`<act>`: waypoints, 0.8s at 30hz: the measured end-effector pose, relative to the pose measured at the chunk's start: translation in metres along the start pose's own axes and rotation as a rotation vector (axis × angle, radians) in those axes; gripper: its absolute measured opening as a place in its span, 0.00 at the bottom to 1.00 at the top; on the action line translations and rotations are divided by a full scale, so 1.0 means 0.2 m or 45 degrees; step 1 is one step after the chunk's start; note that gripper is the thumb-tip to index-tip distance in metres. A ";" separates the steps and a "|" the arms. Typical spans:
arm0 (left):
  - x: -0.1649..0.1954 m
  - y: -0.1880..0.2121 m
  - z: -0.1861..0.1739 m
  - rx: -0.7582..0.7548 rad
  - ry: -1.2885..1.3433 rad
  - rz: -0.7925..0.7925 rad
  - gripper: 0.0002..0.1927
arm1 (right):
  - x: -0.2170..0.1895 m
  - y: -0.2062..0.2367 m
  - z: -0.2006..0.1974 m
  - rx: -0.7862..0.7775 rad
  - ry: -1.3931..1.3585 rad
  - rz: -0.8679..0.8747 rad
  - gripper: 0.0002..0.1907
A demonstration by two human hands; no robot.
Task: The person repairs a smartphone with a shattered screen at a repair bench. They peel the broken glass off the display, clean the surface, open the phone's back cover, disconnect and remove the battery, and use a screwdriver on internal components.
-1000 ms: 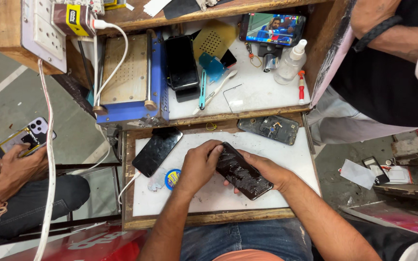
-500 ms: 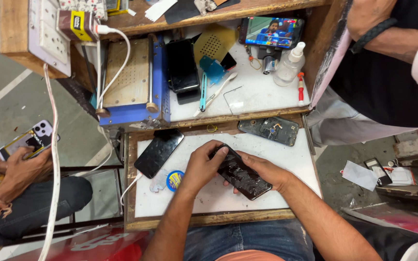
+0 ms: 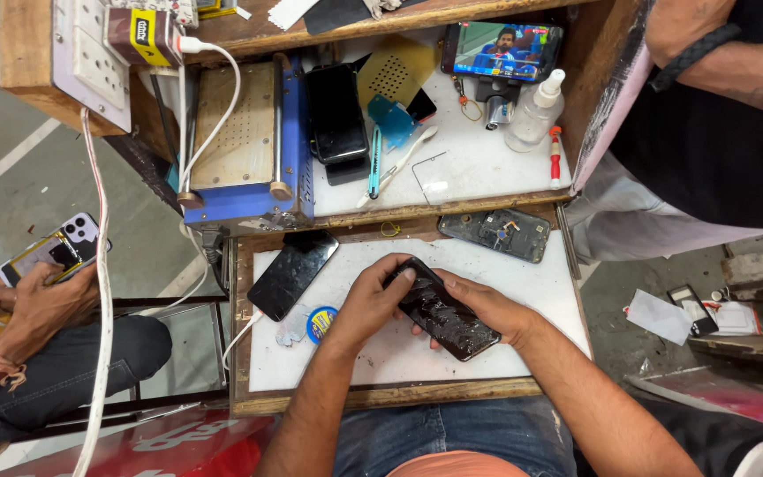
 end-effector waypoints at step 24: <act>-0.01 0.02 0.00 -0.019 0.088 0.059 0.17 | 0.00 0.00 0.00 0.027 0.086 0.025 0.39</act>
Point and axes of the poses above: each hand's wrist, its own y-axis away from the middle knuckle, its own z-axis out of the palm, x = y × z, the point moved 3 cm from there along -y, towards the middle knuckle
